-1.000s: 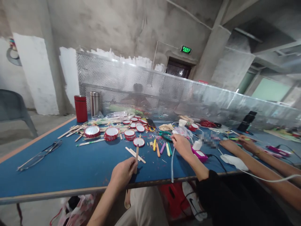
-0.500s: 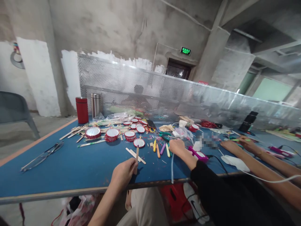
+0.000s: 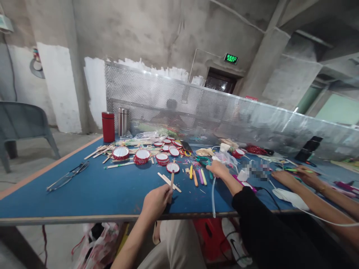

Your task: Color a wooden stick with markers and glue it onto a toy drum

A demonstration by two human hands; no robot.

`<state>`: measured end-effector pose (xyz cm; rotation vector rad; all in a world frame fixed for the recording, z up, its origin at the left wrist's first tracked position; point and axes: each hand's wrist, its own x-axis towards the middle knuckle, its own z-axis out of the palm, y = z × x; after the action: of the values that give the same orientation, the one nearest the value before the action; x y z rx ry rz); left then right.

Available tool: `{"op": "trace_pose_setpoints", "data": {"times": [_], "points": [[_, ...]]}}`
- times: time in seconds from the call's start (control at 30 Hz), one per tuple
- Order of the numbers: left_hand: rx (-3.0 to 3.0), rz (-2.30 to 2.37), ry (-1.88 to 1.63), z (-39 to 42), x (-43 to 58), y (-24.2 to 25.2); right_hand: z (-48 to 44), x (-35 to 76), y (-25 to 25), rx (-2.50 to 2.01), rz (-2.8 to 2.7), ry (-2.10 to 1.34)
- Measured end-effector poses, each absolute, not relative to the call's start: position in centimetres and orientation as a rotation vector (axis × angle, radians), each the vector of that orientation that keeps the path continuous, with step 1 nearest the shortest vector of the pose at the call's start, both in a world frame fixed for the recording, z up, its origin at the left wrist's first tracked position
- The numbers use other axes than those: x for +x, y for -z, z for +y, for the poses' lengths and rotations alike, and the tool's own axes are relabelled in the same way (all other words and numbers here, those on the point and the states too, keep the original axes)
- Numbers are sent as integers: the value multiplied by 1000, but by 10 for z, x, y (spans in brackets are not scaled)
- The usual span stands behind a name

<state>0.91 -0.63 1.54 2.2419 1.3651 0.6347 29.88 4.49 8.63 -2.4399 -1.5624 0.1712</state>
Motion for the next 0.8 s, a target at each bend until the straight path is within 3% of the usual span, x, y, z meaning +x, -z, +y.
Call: {"op": "trace_pose_setpoints", "data": {"times": [0.23, 0.5, 0.6, 0.8], "points": [[2253, 1364, -630, -8, 8, -16, 5, 269, -94, -1745, -1309, -632], [2250, 1402, -622, -7, 10, -18, -45, 180, -49, -896, -1024, -1100], [2234, 1411, -608, -7, 11, -18, -40, 159, -33, -794, -997, -1023], [2248, 1400, -643, -8, 9, -17, -31, 141, -16, -946, -1157, -472]]}}
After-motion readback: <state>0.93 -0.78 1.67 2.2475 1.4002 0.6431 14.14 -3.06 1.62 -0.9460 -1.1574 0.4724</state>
